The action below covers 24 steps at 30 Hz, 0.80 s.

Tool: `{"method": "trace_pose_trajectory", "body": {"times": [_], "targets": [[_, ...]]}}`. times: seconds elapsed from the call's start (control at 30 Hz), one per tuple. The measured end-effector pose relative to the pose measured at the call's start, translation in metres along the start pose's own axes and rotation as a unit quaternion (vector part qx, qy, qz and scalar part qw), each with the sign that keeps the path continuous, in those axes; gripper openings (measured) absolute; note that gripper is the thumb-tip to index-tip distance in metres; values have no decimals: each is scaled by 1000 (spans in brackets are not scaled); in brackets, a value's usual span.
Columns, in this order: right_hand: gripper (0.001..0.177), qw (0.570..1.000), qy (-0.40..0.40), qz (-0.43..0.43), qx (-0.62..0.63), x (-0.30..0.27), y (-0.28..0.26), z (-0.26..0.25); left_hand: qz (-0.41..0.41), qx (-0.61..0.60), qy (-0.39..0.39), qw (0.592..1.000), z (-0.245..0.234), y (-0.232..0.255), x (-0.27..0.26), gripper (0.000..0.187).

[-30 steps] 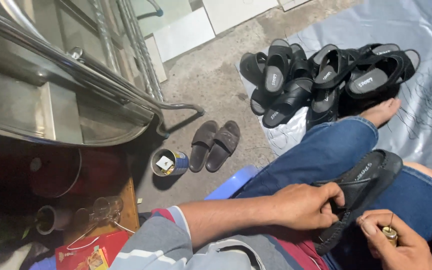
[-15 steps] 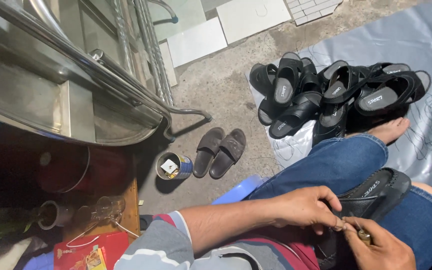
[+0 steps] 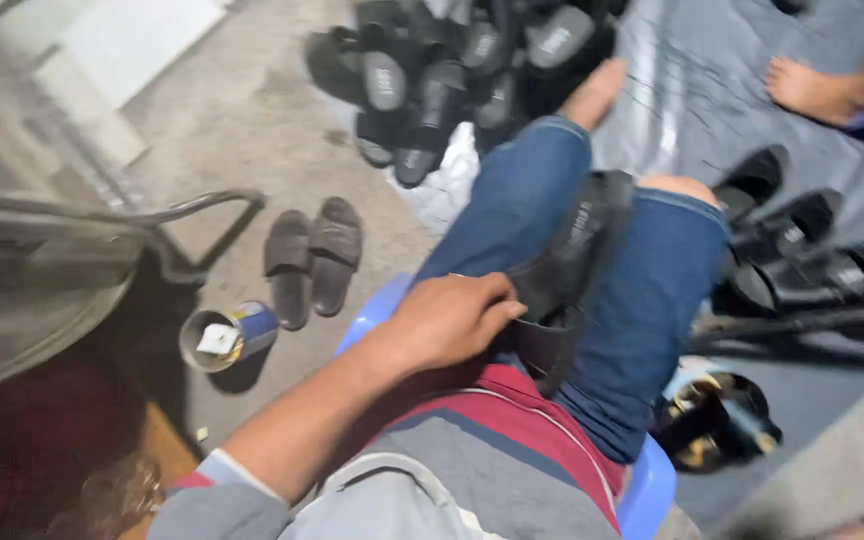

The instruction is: Hand-stitching the sole of a black sandal using a hook tool and thread to repair it.

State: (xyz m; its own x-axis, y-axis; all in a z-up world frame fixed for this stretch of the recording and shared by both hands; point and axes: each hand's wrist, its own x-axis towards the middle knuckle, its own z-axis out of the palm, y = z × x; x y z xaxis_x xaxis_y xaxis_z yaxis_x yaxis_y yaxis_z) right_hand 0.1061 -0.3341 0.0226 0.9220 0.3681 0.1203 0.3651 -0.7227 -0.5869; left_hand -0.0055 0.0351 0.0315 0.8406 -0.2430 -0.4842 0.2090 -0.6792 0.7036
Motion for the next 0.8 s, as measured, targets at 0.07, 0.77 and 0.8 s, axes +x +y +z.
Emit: {"method": "trace_pose_trajectory", "body": {"times": [0.07, 0.77, 0.8], "targets": [[34, 998, 4, -65, -24, -3, -37, 26, 3, 33, -13, 999, 0, 2, 1, 31], [6, 997, -28, 7, 75, -1, -101, 108, 304, -489, -89, 813, -19, 17, -27, 19], [7, 996, -37, 16, 75, 0, -103, 107, 266, -380, -7, 886, -14, 17, -21, 21]]}}
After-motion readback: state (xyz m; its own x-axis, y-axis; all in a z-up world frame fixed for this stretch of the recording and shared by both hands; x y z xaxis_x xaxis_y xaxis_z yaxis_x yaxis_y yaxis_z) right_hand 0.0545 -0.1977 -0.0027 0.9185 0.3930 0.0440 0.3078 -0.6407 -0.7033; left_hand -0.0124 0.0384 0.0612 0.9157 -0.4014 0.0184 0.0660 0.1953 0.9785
